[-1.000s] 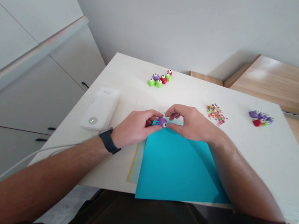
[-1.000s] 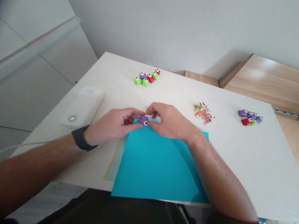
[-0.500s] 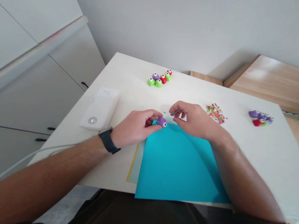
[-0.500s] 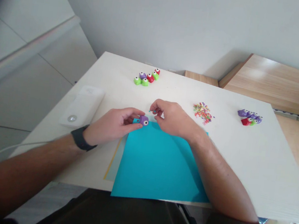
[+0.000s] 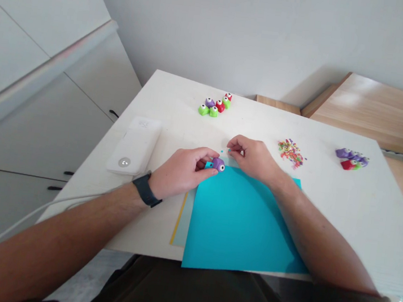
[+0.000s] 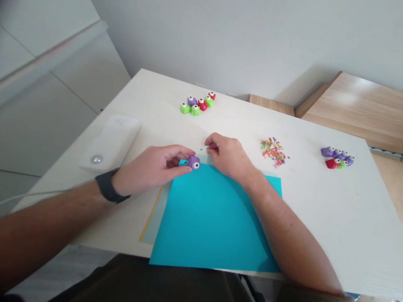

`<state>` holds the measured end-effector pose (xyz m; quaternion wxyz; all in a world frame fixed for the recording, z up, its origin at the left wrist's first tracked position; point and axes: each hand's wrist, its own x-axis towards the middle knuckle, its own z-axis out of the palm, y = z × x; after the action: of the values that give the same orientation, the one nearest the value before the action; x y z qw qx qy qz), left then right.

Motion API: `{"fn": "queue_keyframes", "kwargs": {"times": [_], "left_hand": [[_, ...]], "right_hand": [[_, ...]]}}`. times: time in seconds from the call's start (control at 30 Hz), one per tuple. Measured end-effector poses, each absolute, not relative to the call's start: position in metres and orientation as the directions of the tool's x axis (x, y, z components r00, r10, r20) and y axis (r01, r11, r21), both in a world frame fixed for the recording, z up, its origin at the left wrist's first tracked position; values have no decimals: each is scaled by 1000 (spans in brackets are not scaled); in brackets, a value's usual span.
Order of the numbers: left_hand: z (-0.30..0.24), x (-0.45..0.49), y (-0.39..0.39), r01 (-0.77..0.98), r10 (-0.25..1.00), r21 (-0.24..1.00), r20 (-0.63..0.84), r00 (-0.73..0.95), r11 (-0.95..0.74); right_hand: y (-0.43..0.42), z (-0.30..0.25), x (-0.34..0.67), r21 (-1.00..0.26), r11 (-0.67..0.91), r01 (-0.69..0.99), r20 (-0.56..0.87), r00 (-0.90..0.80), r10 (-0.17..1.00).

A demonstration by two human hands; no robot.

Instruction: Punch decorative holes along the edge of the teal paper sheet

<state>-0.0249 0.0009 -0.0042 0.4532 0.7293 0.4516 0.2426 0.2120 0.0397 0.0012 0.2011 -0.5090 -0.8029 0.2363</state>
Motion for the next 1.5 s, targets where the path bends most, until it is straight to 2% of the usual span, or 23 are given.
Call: {"fn": "queue_keyframes", "kwargs": {"times": [0.2,0.33,0.47,0.6,0.73,0.83,0.93,1.07,1.17,1.27,1.5], "left_hand": [[-5,-25,1,458,882,868,-49,468,-194],[-5,-25,1,466,882,861,-47,469,-202],[-5,-24,2,457,877,863,-35,479,-216],[-5,-25,2,468,882,857,-35,470,-215],[-4,-25,2,475,882,853,-37,471,-218],[-4,-25,1,471,882,856,-37,470,-214],[-6,-25,1,456,880,865,-36,473,-210],[-7,-25,1,442,879,876,-45,475,-194],[-7,-25,2,453,882,873,-58,468,-183],[-7,-25,2,456,882,871,-58,467,-183],[-6,-25,1,455,882,869,-48,469,-194]], "right_hand": [[42,1,214,-558,391,732,97,-411,907],[41,-2,215,-430,559,709,149,-555,819],[38,-2,215,-287,640,713,91,-645,759],[43,6,224,-181,593,785,39,-597,802],[52,17,247,-39,492,870,-83,-494,866],[56,26,261,55,403,914,-97,-396,913],[54,32,262,31,396,918,-64,-393,917],[43,31,243,-136,547,826,-54,-558,828],[37,25,229,-184,611,770,-87,-632,770],[38,20,228,-161,600,784,-119,-619,776],[54,26,260,5,462,887,-196,-452,870]]}}
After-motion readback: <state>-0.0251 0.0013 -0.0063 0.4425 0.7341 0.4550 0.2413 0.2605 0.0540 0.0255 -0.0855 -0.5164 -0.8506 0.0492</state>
